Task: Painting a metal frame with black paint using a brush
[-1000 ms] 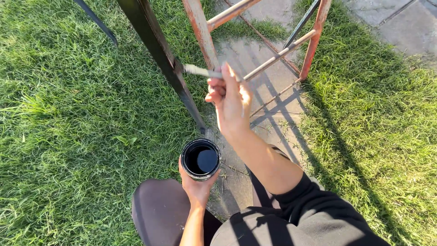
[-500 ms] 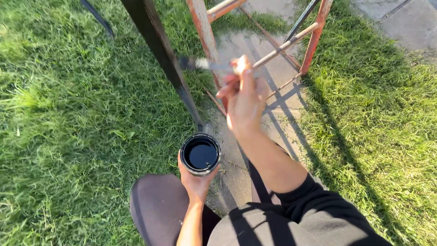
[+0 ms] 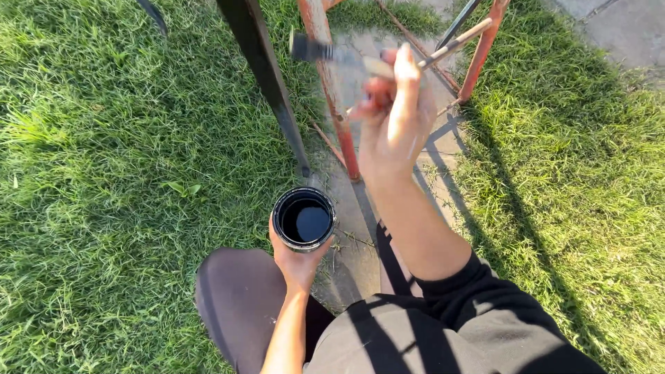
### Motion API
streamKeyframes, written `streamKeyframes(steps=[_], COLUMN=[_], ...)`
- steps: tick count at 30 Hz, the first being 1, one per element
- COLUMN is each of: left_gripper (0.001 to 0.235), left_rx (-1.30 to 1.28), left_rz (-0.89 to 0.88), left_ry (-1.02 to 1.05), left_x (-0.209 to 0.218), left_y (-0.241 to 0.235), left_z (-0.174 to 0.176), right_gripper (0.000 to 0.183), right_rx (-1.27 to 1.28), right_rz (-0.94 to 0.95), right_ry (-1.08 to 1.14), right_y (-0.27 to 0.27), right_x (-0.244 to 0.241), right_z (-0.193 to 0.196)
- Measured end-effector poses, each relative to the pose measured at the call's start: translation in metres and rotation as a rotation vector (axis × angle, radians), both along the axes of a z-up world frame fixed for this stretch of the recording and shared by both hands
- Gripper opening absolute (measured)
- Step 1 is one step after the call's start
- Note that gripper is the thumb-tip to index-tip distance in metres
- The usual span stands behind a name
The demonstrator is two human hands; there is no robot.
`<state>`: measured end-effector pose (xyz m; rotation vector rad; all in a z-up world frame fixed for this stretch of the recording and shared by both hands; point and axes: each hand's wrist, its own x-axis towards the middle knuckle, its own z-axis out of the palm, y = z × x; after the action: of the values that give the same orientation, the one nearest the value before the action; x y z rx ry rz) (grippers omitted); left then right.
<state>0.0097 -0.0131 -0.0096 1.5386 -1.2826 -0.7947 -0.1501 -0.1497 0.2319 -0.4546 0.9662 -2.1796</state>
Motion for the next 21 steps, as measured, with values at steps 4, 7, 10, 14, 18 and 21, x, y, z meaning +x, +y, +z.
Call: streamKeyframes(steps=[4, 7, 10, 14, 18, 21], left_gripper=[0.132, 0.137, 0.135, 0.129, 0.124, 0.125], left_rx=[-0.034, -0.020, -0.051, 0.049, 0.098, 0.120], left_rz=[-0.012, 0.009, -0.005, 0.027, 0.060, 0.070], left_ry=[0.041, 0.026, 0.015, 0.050, 0.110, 0.111], left_x=[-0.001, 0.001, 0.000, -0.004, -0.005, -0.004], left_y=[-0.001, -0.001, -0.001, -0.001, -0.001, 0.000], left_z=[-0.002, -0.009, -0.006, 0.008, 0.011, 0.015], right_gripper=[0.030, 0.021, 0.018, 0.021, 0.020, 0.017], right_rx=[-0.095, 0.039, 0.109, -0.008, 0.129, -0.047], right_rz=[0.069, 0.070, 0.031, 0.165, 0.130, 0.108], right_ry=[0.000, 0.021, 0.031, -0.132, -0.146, -0.070], right_y=[-0.011, -0.016, -0.014, -0.005, -0.012, -0.003], right_x=[0.019, 0.015, 0.002, 0.013, 0.013, -0.014], right_z=[-0.026, -0.067, -0.064, -0.028, -0.085, -0.076])
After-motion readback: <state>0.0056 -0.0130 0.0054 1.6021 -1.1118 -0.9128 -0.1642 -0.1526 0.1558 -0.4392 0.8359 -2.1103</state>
